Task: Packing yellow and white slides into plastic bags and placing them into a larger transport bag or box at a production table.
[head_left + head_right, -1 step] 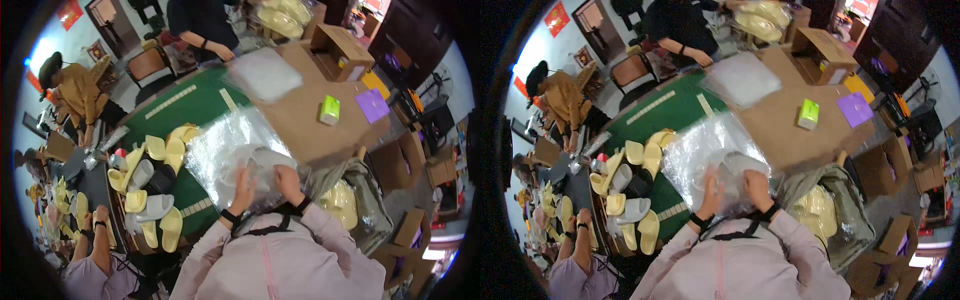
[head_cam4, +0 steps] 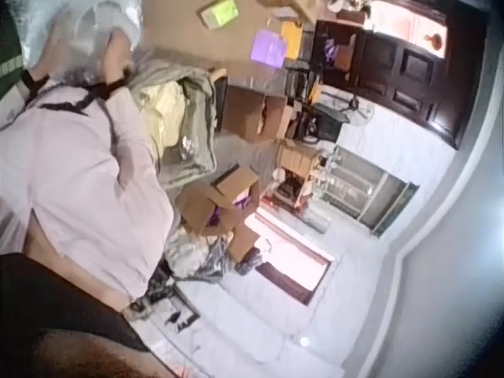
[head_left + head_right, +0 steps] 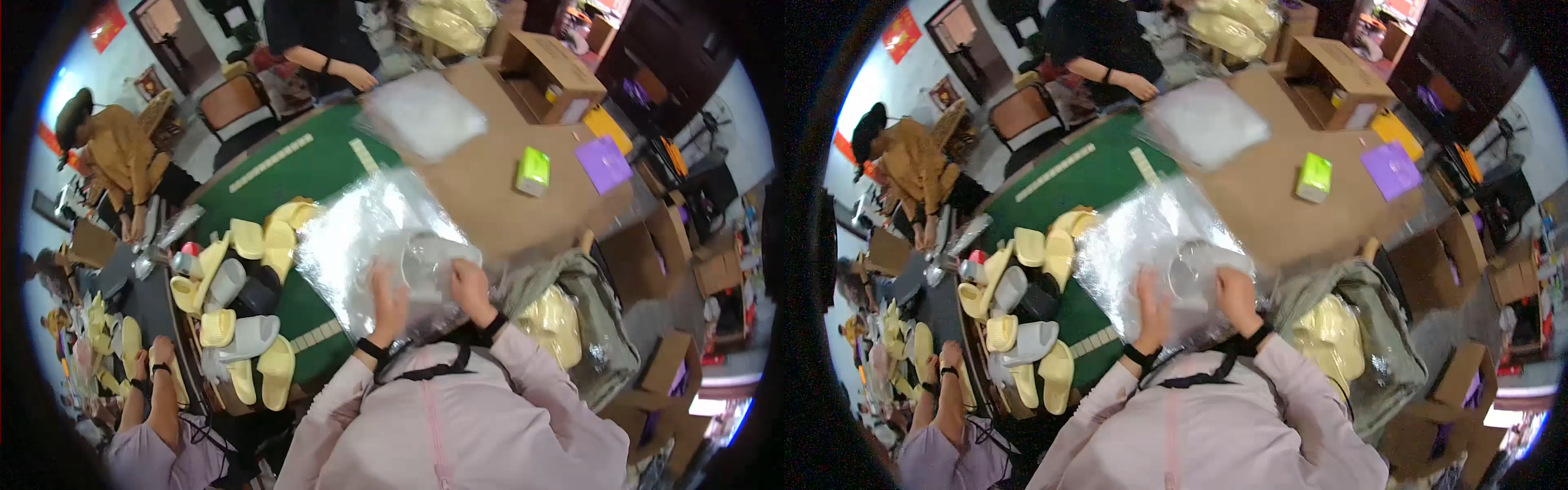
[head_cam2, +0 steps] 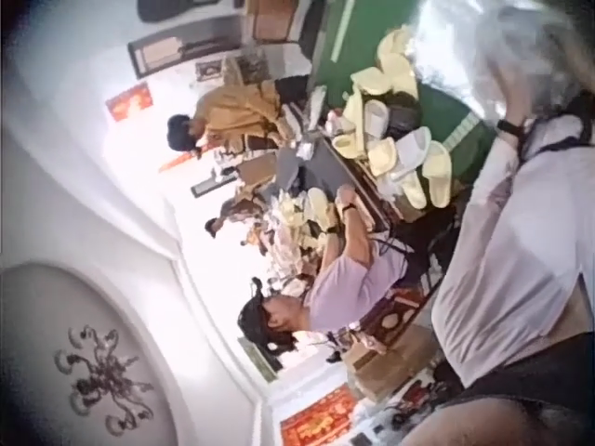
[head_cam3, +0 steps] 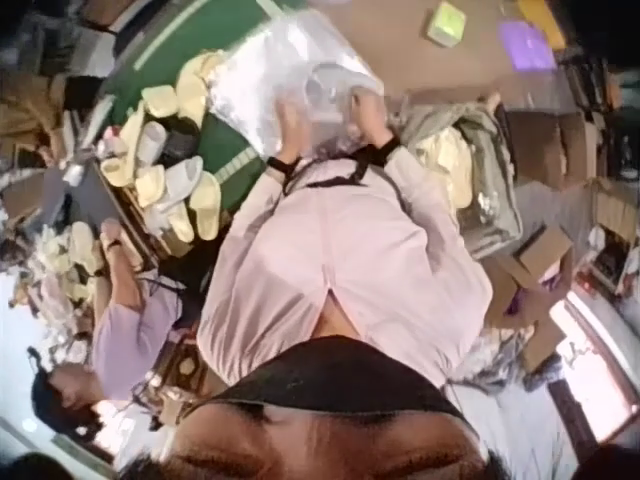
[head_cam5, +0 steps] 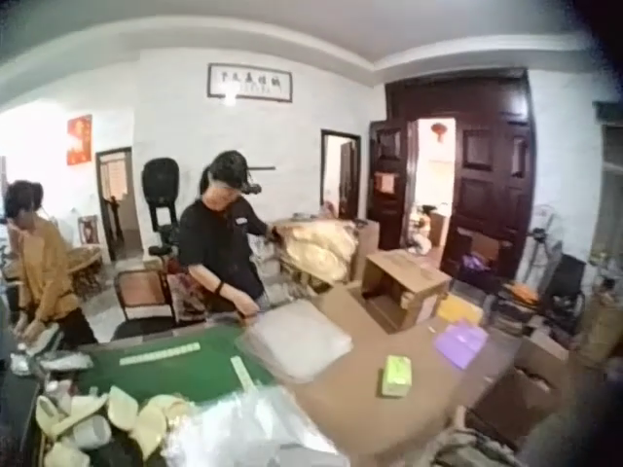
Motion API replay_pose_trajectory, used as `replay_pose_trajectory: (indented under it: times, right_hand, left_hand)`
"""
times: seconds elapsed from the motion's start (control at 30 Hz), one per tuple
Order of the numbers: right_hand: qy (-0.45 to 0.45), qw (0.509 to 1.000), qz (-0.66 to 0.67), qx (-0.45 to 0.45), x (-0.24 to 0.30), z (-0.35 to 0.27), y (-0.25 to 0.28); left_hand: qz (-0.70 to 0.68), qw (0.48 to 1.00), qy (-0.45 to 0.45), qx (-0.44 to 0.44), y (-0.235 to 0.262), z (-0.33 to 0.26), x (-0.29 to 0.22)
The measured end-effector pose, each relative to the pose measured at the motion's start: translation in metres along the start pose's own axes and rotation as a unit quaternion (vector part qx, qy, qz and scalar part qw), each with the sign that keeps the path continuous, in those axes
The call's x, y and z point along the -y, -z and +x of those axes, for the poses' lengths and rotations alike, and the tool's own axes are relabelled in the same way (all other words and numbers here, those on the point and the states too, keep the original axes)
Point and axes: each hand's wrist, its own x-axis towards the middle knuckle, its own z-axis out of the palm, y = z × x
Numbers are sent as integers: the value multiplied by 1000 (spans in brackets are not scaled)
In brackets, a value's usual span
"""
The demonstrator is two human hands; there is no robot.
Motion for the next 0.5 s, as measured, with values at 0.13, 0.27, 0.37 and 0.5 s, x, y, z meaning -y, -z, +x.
replay_pose_trajectory:
  times: [0.13, 0.27, 0.37, 0.5]
  right_hand:
    - [21, 994, 1, -108, -1, 20, 41]
    - [40, 967, -117, -223, -5, 18, 103]
    - [-144, 959, -18, -243, -29, -6, 151]
    - [-192, 919, -30, -343, -55, -53, 211]
  left_hand:
    - [97, 994, 7, 43, -5, -8, 31]
    - [281, 930, -32, 236, -10, -28, 61]
    - [403, 842, -61, 353, -2, -56, 94]
    - [418, 835, -55, 355, -16, -51, 83]
